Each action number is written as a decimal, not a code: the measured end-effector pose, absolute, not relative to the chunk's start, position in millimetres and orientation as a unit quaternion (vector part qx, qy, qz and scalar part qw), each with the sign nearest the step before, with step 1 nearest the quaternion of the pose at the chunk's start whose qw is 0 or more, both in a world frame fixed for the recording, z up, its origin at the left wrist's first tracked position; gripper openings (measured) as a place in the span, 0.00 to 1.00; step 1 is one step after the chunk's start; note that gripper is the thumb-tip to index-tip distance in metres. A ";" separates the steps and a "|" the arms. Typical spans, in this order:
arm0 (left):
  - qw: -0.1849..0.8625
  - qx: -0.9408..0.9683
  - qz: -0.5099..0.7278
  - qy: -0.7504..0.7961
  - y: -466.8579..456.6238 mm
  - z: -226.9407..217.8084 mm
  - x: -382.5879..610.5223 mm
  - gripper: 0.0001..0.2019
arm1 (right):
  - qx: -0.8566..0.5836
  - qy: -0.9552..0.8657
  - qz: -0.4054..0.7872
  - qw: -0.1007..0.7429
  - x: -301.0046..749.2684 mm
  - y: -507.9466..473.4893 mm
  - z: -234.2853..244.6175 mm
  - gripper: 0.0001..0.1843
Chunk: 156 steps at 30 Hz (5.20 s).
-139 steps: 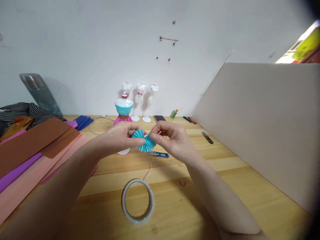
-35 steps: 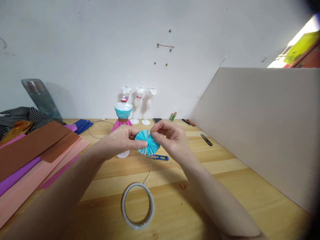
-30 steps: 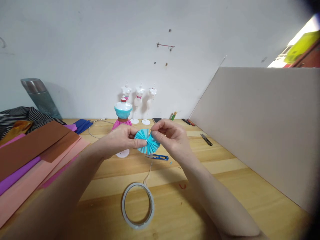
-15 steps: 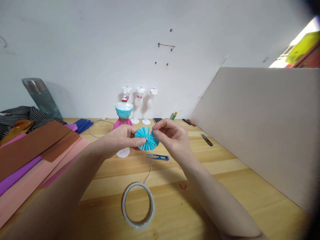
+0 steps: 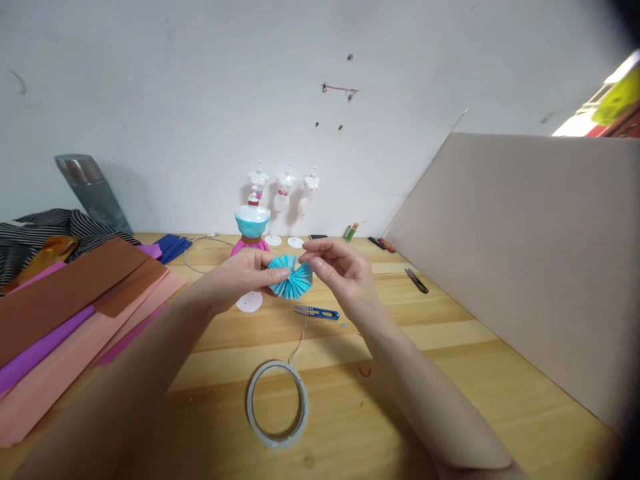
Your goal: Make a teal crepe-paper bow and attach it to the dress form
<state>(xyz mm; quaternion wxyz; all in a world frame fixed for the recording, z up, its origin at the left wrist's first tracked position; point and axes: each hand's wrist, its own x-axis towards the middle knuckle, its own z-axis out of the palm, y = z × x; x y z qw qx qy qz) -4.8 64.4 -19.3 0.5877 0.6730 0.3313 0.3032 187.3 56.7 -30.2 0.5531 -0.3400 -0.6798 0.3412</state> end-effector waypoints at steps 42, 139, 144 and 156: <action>0.682 0.454 0.294 0.493 -13.8 -128.4 -73.9 0.26 | -0.531 -0.762 0.136 0.344 237.1 82.0 -153.3 0.11; 0.545 0.555 0.362 0.514 -58.1 -124.6 -18.3 0.12 | -0.186 -0.917 0.144 0.322 184.6 -8.8 -105.8 0.19; 0.501 0.567 0.371 0.538 -56.7 -122.6 -29.3 0.14 | -0.232 -0.892 0.137 0.364 193.7 2.5 -98.2 0.19; 0.464 0.613 0.339 0.543 -58.9 -109.5 -26.6 0.22 | -0.231 -0.880 0.174 0.377 188.3 -0.2 -96.7 0.18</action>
